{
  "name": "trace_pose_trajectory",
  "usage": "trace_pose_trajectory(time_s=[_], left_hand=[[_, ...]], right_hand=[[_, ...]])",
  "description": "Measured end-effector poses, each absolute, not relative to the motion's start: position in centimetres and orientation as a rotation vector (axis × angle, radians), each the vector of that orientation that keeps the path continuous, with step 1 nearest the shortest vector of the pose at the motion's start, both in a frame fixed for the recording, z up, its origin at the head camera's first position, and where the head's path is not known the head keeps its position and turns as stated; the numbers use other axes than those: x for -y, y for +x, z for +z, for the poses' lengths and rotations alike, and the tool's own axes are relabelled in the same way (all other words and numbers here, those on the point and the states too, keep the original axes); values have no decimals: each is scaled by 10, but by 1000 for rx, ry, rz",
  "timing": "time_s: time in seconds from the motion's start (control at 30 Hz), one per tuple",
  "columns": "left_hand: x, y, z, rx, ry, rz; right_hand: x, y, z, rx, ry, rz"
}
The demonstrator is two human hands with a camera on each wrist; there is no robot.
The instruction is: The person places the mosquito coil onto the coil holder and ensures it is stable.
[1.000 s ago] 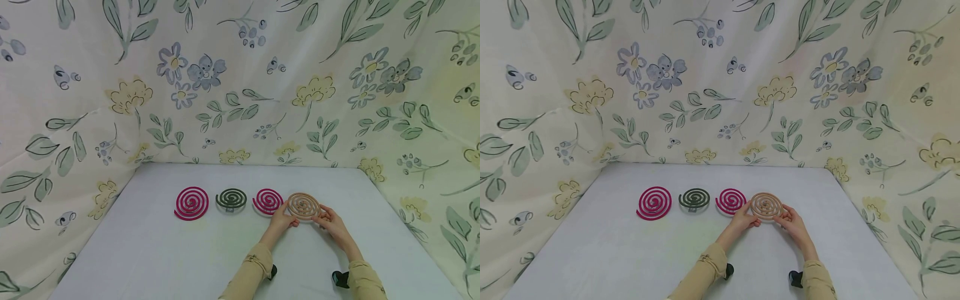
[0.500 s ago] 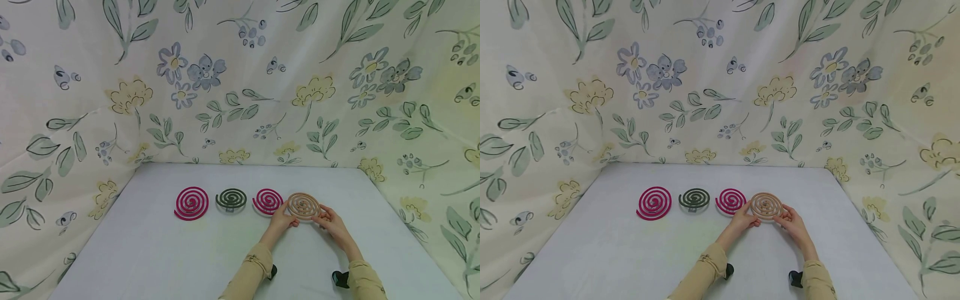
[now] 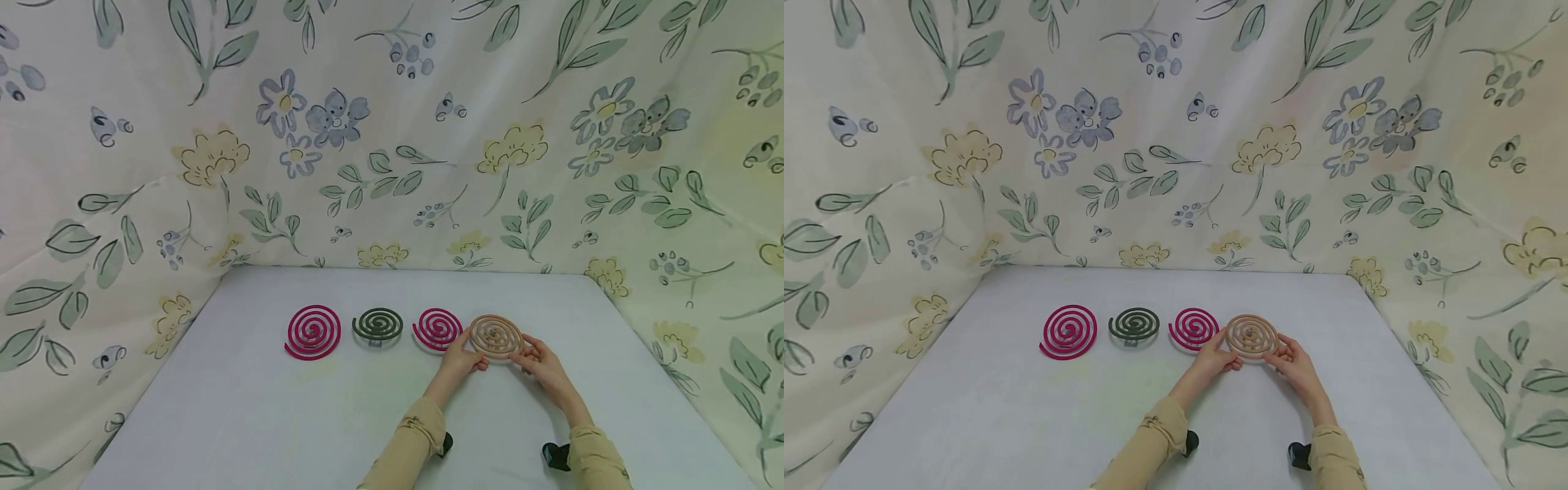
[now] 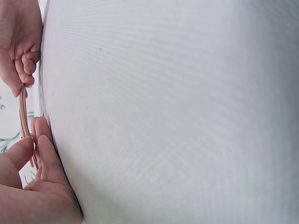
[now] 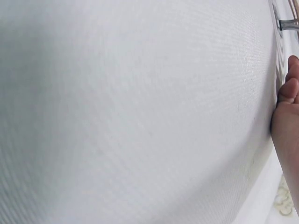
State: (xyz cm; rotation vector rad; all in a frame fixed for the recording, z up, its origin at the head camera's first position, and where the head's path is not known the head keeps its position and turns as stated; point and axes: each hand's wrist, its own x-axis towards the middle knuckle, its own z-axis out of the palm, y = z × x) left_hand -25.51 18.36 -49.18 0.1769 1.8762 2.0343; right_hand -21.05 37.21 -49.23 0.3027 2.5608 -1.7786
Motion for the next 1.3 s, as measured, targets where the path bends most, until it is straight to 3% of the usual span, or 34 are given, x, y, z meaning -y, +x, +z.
trace_pose_trajectory(time_s=[1.3], left_hand=[[-184, -252, -490, -1904, 189, 2043]], right_hand=[[-373, -212, -493, -2577, 311, -1776]])
